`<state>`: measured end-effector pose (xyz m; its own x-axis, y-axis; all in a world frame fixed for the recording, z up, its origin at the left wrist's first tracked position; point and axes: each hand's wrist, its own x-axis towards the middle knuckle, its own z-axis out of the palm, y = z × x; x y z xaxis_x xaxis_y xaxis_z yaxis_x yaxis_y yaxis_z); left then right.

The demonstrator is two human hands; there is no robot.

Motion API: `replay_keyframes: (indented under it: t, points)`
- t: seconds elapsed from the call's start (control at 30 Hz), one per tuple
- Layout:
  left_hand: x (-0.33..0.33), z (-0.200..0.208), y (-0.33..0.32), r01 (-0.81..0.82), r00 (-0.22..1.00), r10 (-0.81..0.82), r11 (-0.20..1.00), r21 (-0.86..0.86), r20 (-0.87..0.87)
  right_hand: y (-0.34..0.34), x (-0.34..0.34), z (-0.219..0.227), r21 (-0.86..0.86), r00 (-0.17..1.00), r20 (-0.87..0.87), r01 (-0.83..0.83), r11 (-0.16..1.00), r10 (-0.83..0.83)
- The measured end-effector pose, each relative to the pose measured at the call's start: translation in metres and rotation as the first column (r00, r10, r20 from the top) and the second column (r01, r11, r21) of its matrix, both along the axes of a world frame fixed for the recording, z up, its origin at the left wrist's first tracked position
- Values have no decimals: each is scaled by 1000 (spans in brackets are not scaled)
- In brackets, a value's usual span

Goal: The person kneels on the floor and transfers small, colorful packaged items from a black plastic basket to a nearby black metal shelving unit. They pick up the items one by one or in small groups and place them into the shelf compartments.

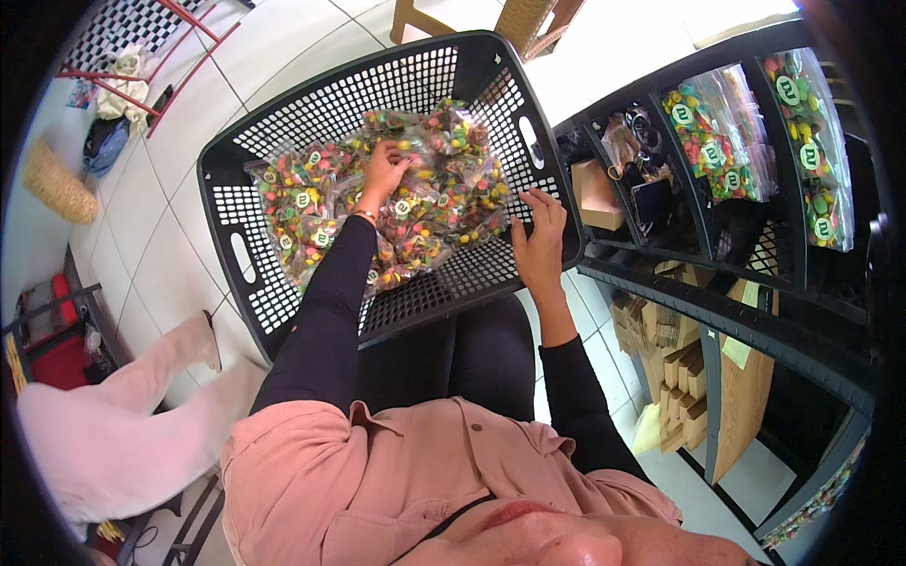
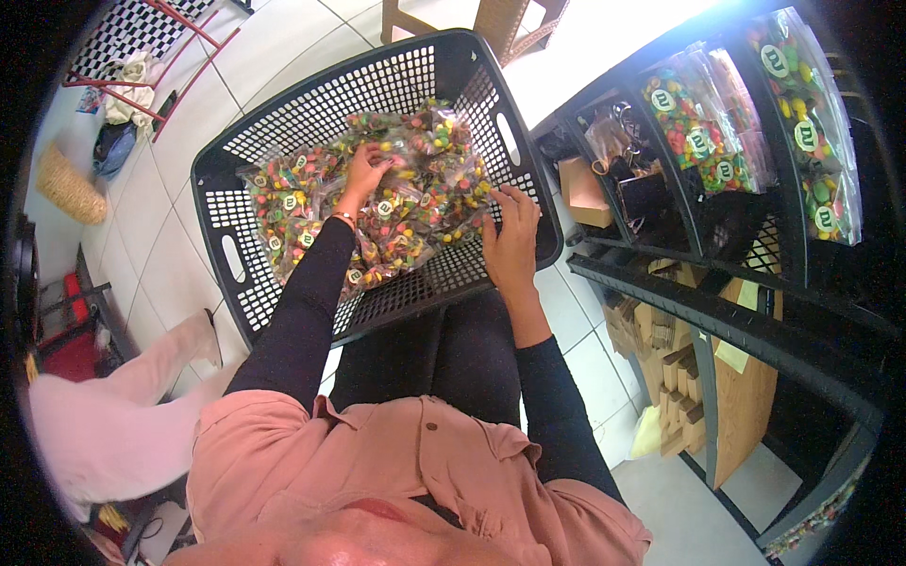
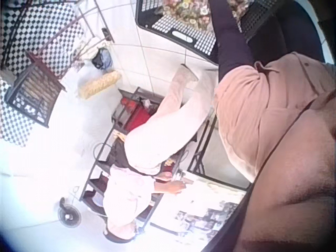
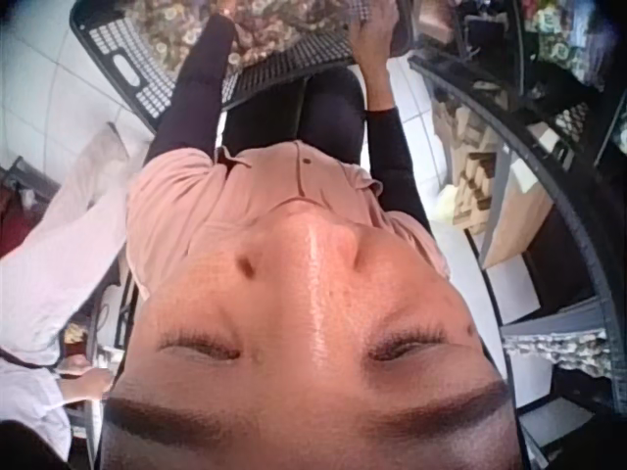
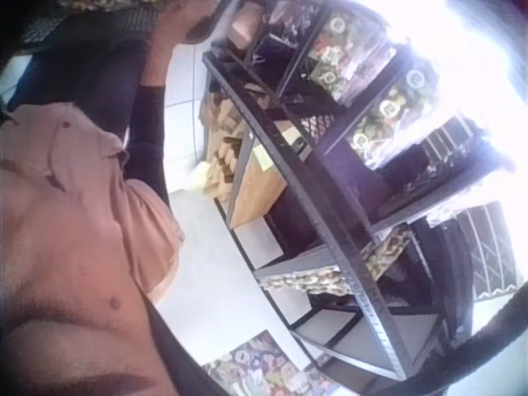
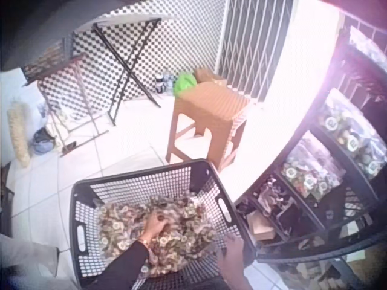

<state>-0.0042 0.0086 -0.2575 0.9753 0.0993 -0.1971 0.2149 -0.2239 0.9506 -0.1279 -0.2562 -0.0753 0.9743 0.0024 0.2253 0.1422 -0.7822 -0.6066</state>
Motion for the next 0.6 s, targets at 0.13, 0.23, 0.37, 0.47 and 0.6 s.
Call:
replay_keyframes:
  t: [0.13,0.23,0.37,0.47,0.6]
  points:
    - [9,-23,19,164,983,-178,963,-212,-49,0,7,-1,13,997,-61,55,998,-54]
    - [4,-33,20,107,987,-35,873,476,-158,3,3,0,-9,996,-70,60,998,-60]
    - [6,-19,1,54,990,49,730,681,-130,3,2,-1,-20,994,-83,70,997,-71]
    - [8,-4,-7,122,979,34,691,712,-201,4,4,0,-22,993,-97,67,998,-69]
    - [6,10,-16,293,939,-71,676,676,-335,4,4,-1,-11,993,-96,69,998,-69]
